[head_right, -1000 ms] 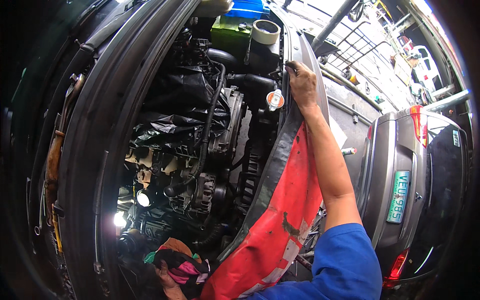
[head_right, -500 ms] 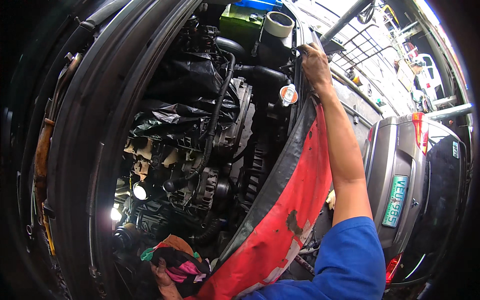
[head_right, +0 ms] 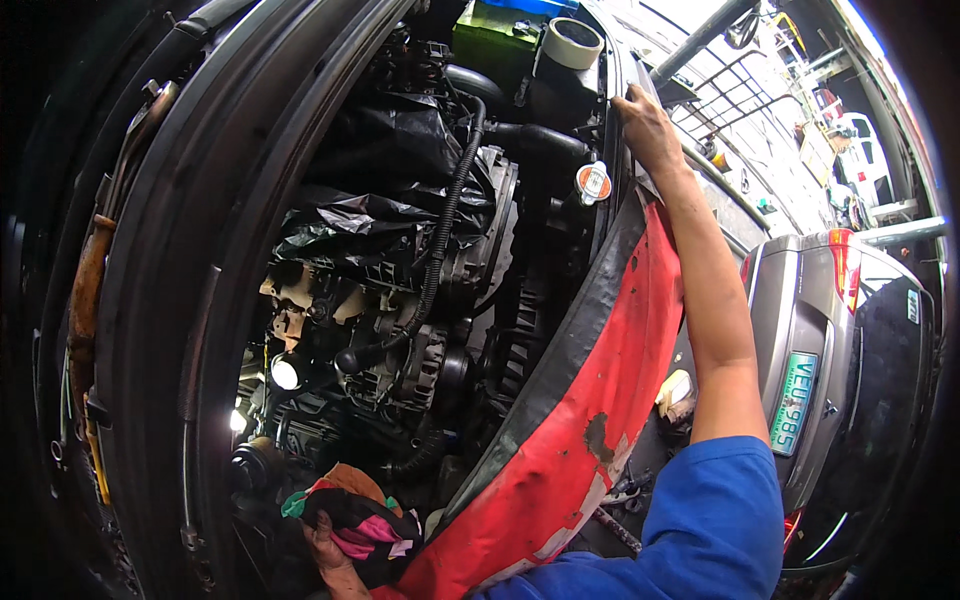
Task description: The recorder performs engine repair and inspection on a black vehicle, adjusting components and using rags to clean parts.
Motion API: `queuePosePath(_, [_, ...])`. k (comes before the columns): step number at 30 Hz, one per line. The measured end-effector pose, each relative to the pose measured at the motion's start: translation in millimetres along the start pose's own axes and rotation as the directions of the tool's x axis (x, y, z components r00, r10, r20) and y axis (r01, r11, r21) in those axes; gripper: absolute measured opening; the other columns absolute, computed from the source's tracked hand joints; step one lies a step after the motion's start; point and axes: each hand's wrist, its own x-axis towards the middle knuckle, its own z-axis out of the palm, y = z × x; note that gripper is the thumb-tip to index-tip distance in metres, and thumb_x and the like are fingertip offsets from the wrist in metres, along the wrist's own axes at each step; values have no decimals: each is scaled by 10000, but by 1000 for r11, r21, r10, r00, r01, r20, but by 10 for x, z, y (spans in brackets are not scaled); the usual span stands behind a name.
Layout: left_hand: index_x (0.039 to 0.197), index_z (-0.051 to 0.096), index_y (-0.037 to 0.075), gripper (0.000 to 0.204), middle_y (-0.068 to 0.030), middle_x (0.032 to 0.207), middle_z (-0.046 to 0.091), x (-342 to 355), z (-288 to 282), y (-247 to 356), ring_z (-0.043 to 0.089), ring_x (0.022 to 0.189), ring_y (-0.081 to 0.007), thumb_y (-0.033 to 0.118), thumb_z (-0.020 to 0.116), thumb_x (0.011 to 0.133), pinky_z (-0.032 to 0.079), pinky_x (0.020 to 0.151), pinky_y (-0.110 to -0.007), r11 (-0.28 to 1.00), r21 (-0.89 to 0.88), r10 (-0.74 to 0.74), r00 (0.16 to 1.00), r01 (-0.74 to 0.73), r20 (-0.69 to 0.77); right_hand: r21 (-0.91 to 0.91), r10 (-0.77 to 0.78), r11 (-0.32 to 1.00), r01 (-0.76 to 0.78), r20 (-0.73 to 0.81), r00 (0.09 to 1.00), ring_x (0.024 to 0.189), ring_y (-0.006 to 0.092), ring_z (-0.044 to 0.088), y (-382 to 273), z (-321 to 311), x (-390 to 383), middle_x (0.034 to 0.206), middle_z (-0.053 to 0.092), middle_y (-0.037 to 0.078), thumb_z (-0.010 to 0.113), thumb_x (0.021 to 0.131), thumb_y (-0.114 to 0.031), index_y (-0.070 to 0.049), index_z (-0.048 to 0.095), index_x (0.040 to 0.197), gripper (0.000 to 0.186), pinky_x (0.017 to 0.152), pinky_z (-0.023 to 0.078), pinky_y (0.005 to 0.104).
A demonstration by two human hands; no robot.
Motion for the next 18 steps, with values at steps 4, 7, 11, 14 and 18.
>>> queuePosePath(4, [1249,528,-15,564,-107,1118,628,22,58,33,618,1029,-240,369,698,873,470,954,-360,999,-30,23,1000,-23,-16,-50,-4,999,5,12,1000,919,373,630,-17,8,-26,1018,570,200,558,820,-2,-46,661,1037,244,802,514,438])
queuePosePath(7, [1245,533,-15,557,-105,1125,624,13,62,120,613,1029,-234,372,692,877,465,949,-352,1000,7,2,990,-3,140,-64,44,997,-43,9,999,925,380,623,-28,-17,-38,1026,581,199,562,815,-8,-49,659,1060,266,805,513,434])
queuePosePath(11, [1155,613,-50,560,-115,1045,675,-11,52,162,644,968,-237,401,720,841,483,920,-359,999,50,11,999,-12,33,74,203,977,-201,-21,979,946,385,607,7,-62,12,1029,595,170,565,857,-69,-62,655,1075,236,843,489,433])
queuePosePath(14, [1136,630,-50,551,-118,1056,676,-32,5,170,644,972,-236,410,715,845,482,922,-359,998,55,24,1000,-24,0,60,177,982,-180,41,983,1015,384,590,-90,-160,-120,1071,580,188,556,900,-114,-104,614,1190,296,879,475,438])
queuePosePath(18, [1130,638,-52,541,-121,1072,677,-25,-6,177,640,989,-239,407,696,849,477,925,-357,997,68,23,1000,-24,4,100,222,973,-206,-190,956,1114,408,557,-542,-383,-524,1201,568,228,553,932,-141,-57,525,1322,400,963,443,452])
